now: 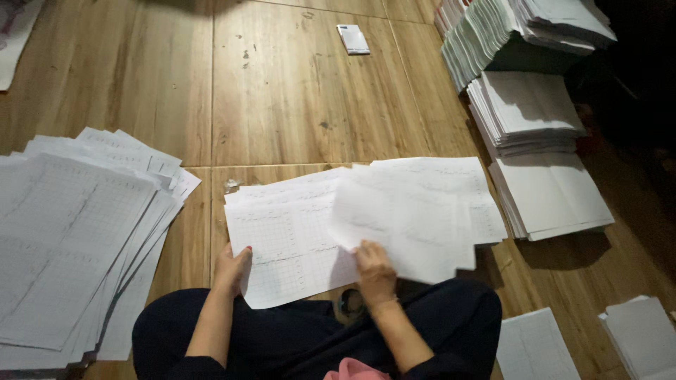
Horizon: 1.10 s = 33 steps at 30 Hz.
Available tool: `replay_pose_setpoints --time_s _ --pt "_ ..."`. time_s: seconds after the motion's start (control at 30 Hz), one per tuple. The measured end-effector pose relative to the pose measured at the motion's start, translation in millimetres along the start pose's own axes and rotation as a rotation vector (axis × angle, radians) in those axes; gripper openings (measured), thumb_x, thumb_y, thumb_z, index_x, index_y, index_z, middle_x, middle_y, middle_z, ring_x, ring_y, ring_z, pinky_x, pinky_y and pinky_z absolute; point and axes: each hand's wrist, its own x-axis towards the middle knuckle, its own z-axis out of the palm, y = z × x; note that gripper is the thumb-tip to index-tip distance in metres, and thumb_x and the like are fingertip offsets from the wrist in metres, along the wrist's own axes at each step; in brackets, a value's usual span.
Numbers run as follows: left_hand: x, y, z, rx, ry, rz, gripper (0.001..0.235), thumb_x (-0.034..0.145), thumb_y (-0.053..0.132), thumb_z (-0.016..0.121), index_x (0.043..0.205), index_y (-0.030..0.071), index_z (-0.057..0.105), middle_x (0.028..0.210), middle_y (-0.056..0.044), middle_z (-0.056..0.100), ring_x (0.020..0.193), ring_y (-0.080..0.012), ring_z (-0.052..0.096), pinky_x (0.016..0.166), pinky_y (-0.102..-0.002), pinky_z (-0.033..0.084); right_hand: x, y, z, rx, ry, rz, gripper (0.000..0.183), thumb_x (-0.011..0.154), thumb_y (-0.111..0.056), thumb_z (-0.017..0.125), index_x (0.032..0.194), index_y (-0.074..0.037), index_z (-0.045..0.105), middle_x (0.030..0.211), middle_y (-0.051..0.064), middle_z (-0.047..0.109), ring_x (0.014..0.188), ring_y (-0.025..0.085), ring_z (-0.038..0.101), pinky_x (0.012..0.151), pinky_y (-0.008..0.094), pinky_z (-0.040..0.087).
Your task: The person sits on the floor and sorts through a large stack of white papers. They pick up sheets, flip through them, and place them into separate piles on the floor.
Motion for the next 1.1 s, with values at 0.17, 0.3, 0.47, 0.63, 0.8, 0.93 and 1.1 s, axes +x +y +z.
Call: replay_pose_setpoints --time_s 0.17,0.3,0.47,0.63,0.8,0.93,1.1 --pt "-10 25 0 -0.483 -0.154 -0.46 0.075 0.073 0.074 0.031 0.108 0.013 0.059 0.1 -0.015 0.063 0.089 -0.0318 0.06 0.07 -0.046 0.047 -12 -82 6 0.358 0.016 -0.303 0.02 0.08 -0.005 0.049 0.097 -0.008 0.059 0.098 0.014 0.062 0.086 0.03 0.059 0.073 0.037 0.047" --pt "-14 29 0 -0.505 -0.189 -0.509 0.079 0.064 0.079 0.04 0.095 0.01 0.062 0.083 -0.016 0.063 0.074 -0.0326 0.06 0.061 -0.046 0.048 4 -121 -15 0.296 0.151 -0.339 0.011 0.088 -0.012 0.054 0.078 -0.01 0.056 0.086 0.008 0.066 0.075 0.02 0.064 0.052 0.027 0.049" --pt "9 11 -4 0.111 -0.132 -0.232 0.068 0.07 0.057 0.054 0.108 0.002 0.061 0.098 -0.013 0.064 0.083 -0.0216 0.06 0.069 -0.029 0.042 12 -129 -28 0.376 0.111 -0.406 0.012 0.087 -0.016 0.054 0.075 -0.013 0.053 0.087 0.003 0.063 0.075 0.019 0.061 0.05 0.03 0.041" --pt "18 -20 1 0.066 -0.106 0.005 0.038 0.066 0.02 0.069 0.101 0.006 0.064 0.092 -0.009 0.068 0.077 -0.0169 0.062 0.066 -0.03 0.048 9 -124 -24 0.388 0.059 -0.402 0.01 0.082 -0.016 0.053 0.074 -0.012 0.049 0.082 0.002 0.061 0.07 0.019 0.057 0.051 0.031 0.038" --pt "20 -26 9 -0.04 -0.109 0.06 0.04 0.06 0.017 0.07 0.098 0.005 0.065 0.085 -0.008 0.068 0.069 -0.0142 0.059 0.057 -0.029 0.047 21 -104 -27 0.443 0.02 -0.357 0.015 0.079 -0.02 0.059 0.071 -0.014 0.048 0.071 -0.001 0.057 0.063 0.021 0.054 0.053 0.033 0.037" --pt "26 -29 13 0.157 -0.047 -0.033 0.047 0.065 0.023 0.072 0.108 0.01 0.06 0.095 -0.013 0.067 0.087 -0.0261 0.061 0.072 -0.038 0.05 24 -84 -11 0.354 0.025 -0.327 0.044 0.06 -0.041 0.077 0.083 -0.012 0.051 0.087 0.007 0.059 0.085 0.026 0.055 0.073 0.037 0.039" --pt "21 -32 6 0.176 -0.009 -0.074 0.05 0.066 0.023 0.073 0.112 0.009 0.059 0.099 -0.018 0.065 0.101 -0.0372 0.058 0.081 -0.045 0.049 74 -43 -97 0.041 0.27 0.236 0.034 0.075 -0.018 0.069 0.097 -0.003 0.047 0.093 0.018 0.048 0.091 0.039 0.049 0.08 0.047 0.037"
